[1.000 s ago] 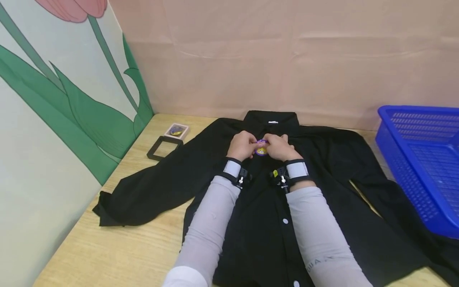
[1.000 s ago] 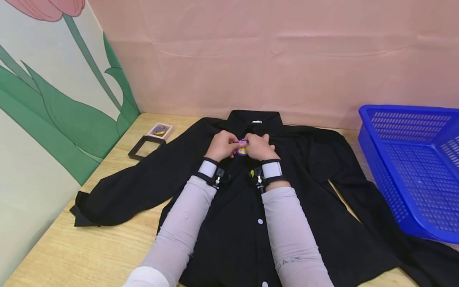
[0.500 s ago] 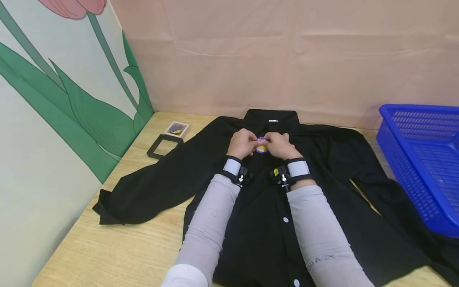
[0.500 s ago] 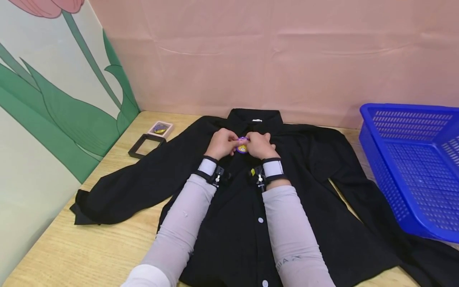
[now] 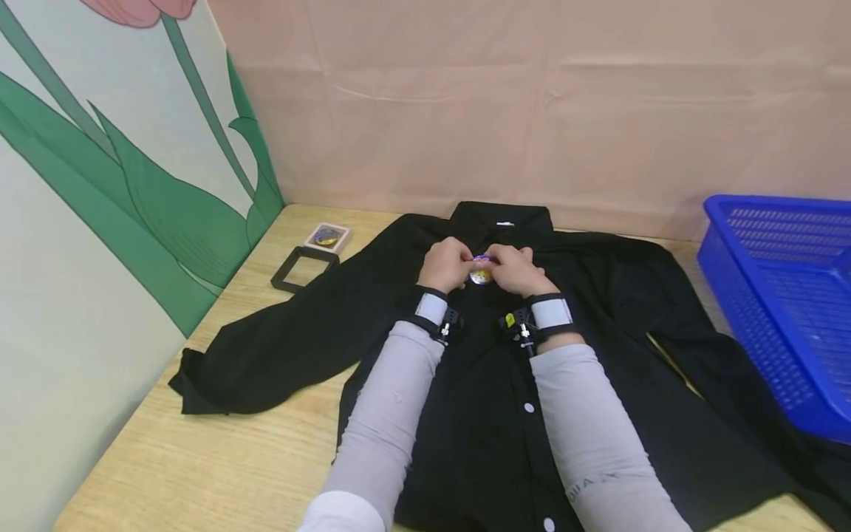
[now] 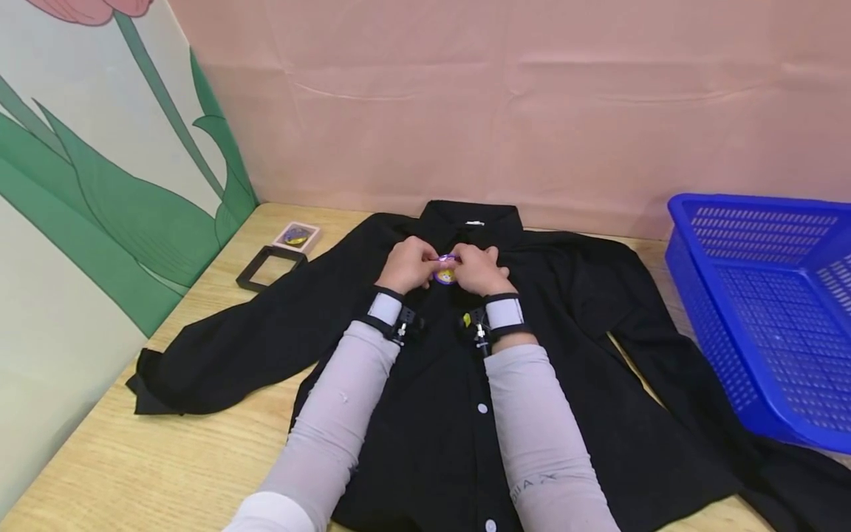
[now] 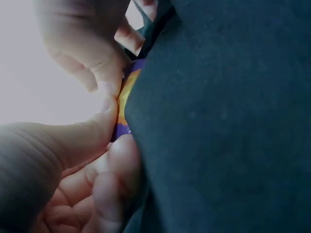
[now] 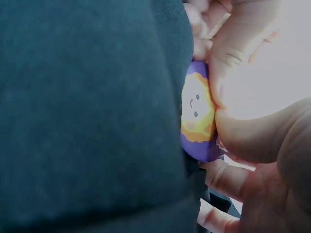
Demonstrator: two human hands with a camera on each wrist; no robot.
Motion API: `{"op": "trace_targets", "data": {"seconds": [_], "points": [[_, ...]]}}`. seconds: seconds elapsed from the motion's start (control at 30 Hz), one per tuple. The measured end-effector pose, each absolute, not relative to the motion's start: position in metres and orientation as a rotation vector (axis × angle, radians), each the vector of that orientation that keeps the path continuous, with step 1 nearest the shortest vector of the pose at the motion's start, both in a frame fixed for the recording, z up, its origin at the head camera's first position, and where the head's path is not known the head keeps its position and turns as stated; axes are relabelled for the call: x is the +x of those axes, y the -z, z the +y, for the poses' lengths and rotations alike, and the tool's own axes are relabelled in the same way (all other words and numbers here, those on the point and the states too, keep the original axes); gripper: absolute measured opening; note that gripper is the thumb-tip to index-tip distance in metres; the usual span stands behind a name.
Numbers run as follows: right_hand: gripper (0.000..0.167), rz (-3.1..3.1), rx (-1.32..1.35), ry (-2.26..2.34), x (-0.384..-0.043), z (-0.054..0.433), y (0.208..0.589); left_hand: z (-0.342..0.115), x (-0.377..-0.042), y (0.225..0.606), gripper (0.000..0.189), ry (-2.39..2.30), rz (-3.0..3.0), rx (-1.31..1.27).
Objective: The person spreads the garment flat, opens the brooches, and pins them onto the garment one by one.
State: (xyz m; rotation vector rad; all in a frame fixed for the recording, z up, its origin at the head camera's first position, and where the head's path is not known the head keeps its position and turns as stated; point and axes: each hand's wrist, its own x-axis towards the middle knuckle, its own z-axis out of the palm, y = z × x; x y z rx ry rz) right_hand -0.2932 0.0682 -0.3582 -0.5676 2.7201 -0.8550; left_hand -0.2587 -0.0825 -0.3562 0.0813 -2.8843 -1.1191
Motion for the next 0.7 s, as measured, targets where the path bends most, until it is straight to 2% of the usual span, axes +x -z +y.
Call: {"op": "trace_targets", "data": {"seconds": [0.27, 0.47, 0.57, 0.7], "points": [[0.028, 2.755, -0.507, 0.860, -0.295, 0.082, 0.349, -0.091, -0.256, 0.356, 0.027, 1.321, -2.913, 0.204], [0.031, 2.852, -0.438, 0.808, -0.293, 0.105, 0.332, -0.086, -0.253, 0.346, 0.026, 1.016, -2.938, 0.223], [0.039, 2.890, -0.426, 0.698, -0.295, 0.118, 0.323, -0.084, -0.252, 0.340, 0.031, 0.801, -2.955, 0.151], [0.057, 2.820, -0.429, 0.485, -0.297, 0.134, 0.317, -0.084, -0.252, 0.338, 0.053, 0.598, -3.082, -0.110]]}}
